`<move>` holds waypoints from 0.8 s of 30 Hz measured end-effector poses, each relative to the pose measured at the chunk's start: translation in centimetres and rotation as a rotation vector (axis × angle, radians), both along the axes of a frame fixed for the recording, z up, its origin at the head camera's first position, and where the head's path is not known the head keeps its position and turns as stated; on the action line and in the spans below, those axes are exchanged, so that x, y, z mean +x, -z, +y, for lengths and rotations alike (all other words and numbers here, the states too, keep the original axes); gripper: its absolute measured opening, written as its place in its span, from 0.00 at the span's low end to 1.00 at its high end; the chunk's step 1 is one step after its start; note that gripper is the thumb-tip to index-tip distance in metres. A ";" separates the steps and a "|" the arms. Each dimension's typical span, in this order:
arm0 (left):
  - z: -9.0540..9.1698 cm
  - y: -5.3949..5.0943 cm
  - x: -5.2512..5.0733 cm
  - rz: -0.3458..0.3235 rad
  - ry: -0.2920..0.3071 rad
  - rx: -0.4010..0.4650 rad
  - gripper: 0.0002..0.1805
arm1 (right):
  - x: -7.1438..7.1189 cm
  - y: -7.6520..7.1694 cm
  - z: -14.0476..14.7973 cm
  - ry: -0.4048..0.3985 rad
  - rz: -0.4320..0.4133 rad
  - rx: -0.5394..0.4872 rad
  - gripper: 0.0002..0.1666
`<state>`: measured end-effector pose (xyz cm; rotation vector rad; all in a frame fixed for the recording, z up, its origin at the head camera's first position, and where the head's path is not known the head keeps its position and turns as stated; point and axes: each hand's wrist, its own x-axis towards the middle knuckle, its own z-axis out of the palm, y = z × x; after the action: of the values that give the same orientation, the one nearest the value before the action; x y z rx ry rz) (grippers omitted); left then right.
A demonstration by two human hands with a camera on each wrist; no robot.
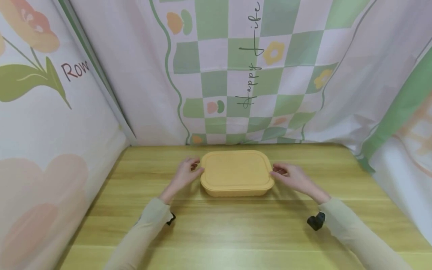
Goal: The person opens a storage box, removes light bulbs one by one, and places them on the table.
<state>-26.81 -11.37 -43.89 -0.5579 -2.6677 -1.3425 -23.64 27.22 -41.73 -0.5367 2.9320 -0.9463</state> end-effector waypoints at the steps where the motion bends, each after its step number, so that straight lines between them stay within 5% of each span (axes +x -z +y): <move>1: 0.1 0.1 0.0 -0.005 -0.004 0.009 0.24 | 0.0 0.0 0.0 -0.006 -0.002 0.003 0.32; 24: 0.3 0.3 0.1 -0.121 -0.049 0.019 0.23 | -0.4 -0.2 -0.5 -0.002 -0.038 0.001 0.26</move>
<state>-26.73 -11.06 -44.19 -0.4184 -2.7407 -1.4299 -24.07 26.69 -41.55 -0.5161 2.8978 -0.9436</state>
